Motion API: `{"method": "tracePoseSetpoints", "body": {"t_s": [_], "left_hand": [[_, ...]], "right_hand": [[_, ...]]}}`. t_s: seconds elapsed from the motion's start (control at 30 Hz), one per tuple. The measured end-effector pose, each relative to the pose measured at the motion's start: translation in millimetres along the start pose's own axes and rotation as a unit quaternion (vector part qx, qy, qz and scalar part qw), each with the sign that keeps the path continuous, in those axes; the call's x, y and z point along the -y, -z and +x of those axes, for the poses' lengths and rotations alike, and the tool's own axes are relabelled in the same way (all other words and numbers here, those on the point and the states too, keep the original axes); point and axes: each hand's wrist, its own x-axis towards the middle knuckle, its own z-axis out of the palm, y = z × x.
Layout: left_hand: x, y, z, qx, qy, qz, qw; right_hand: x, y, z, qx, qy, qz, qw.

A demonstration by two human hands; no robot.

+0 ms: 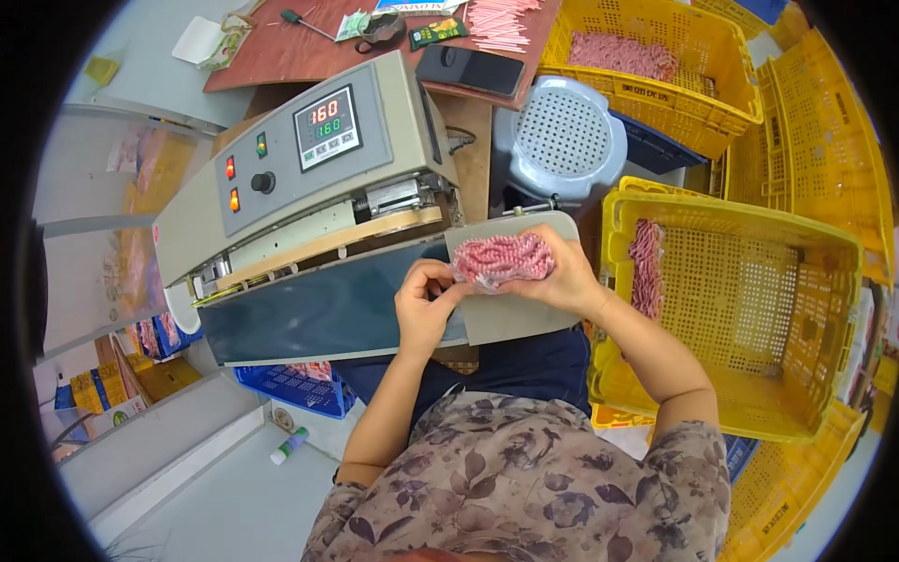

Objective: The person repeatedly picks up bundles of pink noodles from a yellow crate and places them into a packaging machine. The machine seals the noodles into individual plastic packets, which the person then collects and places into a blue crate.

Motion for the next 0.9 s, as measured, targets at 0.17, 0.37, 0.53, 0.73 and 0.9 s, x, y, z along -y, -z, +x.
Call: {"method": "tracePoseSetpoints", "body": {"t_s": [0.17,0.37,0.53,0.73,0.9], "left_hand": [[-3.4,0.1,14.6,0.038,0.178,-0.26,0.948],[-5.5,18.4,31.0,-0.016,0.243,-0.326,0.913],[11.5,53.9,20.8,-0.096,0.251,-0.298,0.916],[-2.1,26.1,3.2,-0.164,0.087,-0.141,0.972],[-1.5,3.4,19.3,-0.003,0.179,-0.27,0.946]], "right_hand": [[4.9,-7.7,16.2,-0.044,-0.041,0.155,0.986],[5.8,-4.4,37.7,-0.005,-0.105,0.215,0.971],[18.6,-1.9,41.7,0.04,-0.169,0.26,0.95],[25.6,-3.8,43.2,0.081,-0.186,0.268,0.942],[20.0,-1.6,40.5,0.087,-0.161,0.281,0.942]]}}
